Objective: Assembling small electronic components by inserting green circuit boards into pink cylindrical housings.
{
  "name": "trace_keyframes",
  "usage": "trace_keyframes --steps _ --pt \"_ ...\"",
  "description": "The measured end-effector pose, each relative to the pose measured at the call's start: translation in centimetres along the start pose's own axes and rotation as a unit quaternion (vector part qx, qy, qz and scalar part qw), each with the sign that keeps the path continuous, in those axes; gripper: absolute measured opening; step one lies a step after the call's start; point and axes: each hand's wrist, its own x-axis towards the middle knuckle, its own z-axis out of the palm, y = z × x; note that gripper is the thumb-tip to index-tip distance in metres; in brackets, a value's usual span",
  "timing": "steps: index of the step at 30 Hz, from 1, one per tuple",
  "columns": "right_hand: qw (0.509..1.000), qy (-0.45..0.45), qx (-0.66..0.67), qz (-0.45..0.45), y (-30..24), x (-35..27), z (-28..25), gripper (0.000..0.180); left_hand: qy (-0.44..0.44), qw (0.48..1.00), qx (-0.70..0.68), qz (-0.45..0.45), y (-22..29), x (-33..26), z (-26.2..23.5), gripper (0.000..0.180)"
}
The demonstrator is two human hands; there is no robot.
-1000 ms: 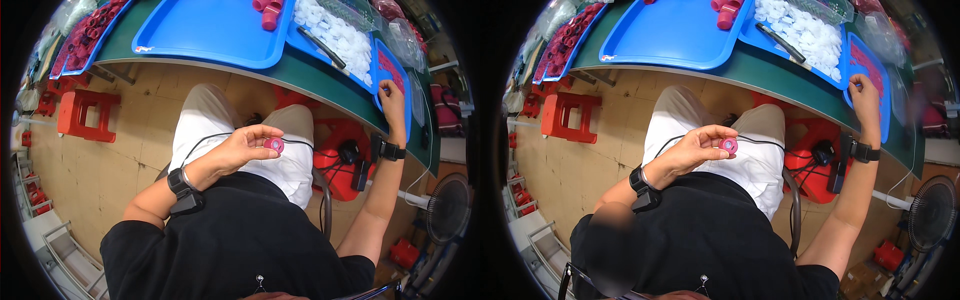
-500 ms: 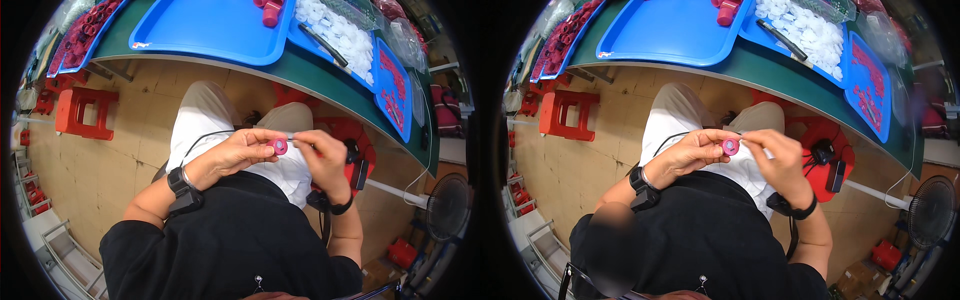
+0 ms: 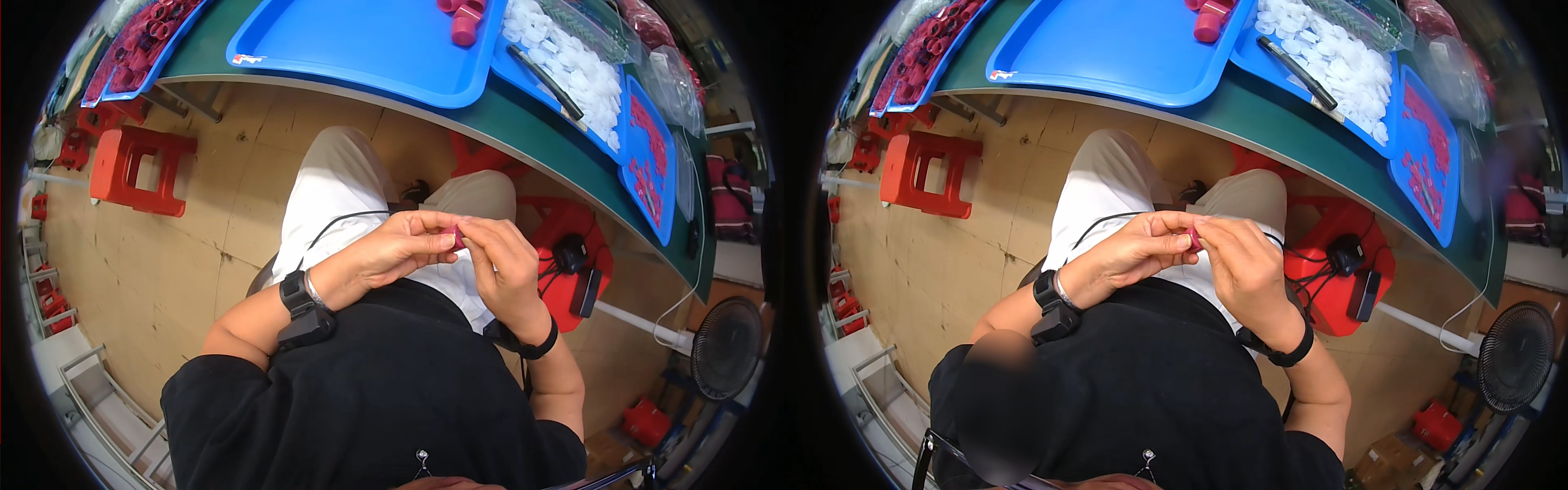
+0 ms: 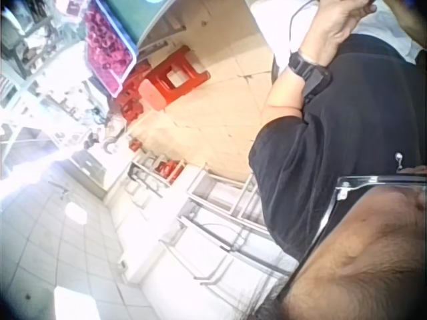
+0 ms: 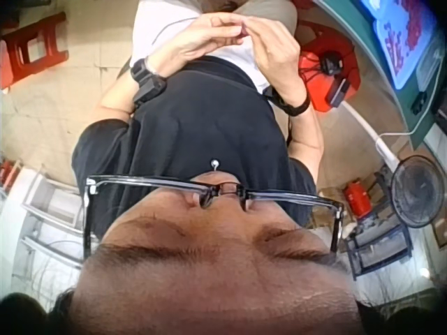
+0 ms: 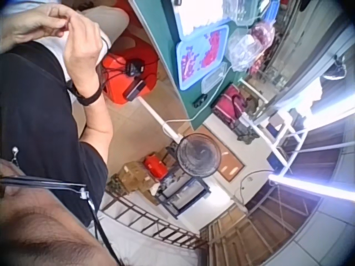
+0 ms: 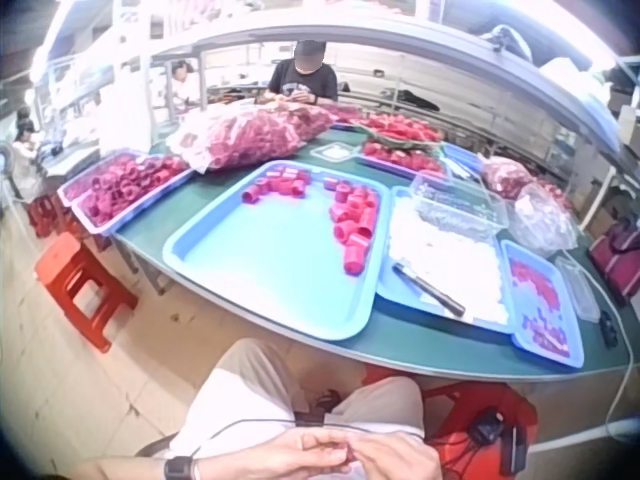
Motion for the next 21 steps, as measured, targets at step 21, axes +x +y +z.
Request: trace_keyframes --steps 21 --pt "0.973 -0.059 0.146 0.167 0.0 0.6 -1.4 0.011 -0.002 0.999 0.044 0.001 0.3 -0.1 -0.5 0.04"
